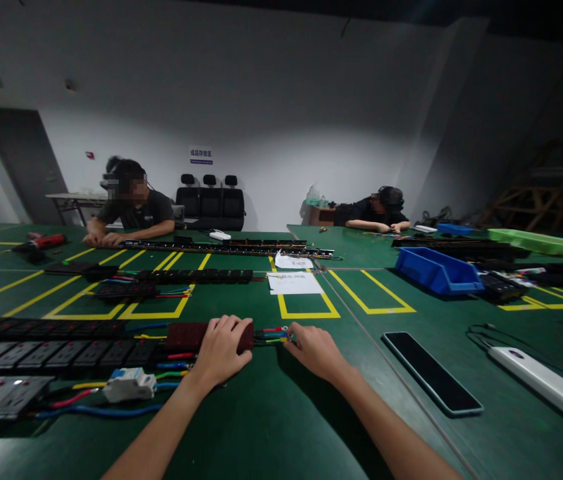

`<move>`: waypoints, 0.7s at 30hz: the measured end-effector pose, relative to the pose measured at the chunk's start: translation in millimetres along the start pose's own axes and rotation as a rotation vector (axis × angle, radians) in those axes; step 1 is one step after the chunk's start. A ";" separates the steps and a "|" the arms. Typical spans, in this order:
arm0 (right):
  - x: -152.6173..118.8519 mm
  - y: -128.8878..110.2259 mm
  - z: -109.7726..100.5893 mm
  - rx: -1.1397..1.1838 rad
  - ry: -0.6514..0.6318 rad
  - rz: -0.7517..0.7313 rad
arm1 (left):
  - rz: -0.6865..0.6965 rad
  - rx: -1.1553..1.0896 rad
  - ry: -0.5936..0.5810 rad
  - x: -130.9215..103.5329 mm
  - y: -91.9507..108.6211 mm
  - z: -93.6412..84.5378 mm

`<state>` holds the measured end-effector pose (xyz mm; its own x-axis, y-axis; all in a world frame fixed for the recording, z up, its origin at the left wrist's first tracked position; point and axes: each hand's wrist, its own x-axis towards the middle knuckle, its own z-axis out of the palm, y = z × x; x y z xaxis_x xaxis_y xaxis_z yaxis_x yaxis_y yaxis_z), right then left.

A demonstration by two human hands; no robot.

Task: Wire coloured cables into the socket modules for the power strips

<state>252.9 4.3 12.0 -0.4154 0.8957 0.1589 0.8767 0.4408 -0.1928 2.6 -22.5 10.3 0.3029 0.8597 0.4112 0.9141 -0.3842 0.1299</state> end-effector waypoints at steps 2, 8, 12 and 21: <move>0.0 0.6 0.2 0.003 0.006 -0.010 | 0.002 0.006 0.003 -0.1 0.1 0.0; 0.9 2.2 2.3 -0.011 0.008 -0.021 | -0.001 0.016 0.004 0.4 1.1 -0.6; 1.3 1.4 2.7 -0.027 0.013 -0.023 | 0.002 0.027 -0.003 1.0 1.6 -1.5; 1.4 0.4 -0.2 -0.022 -0.017 -0.012 | -0.003 0.020 -0.007 1.0 -0.8 1.0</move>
<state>252.7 5.8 12.3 -0.4300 0.8911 0.1451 0.8764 0.4506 -0.1697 2.5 -21.0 9.7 0.3020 0.8631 0.4048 0.9201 -0.3751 0.1132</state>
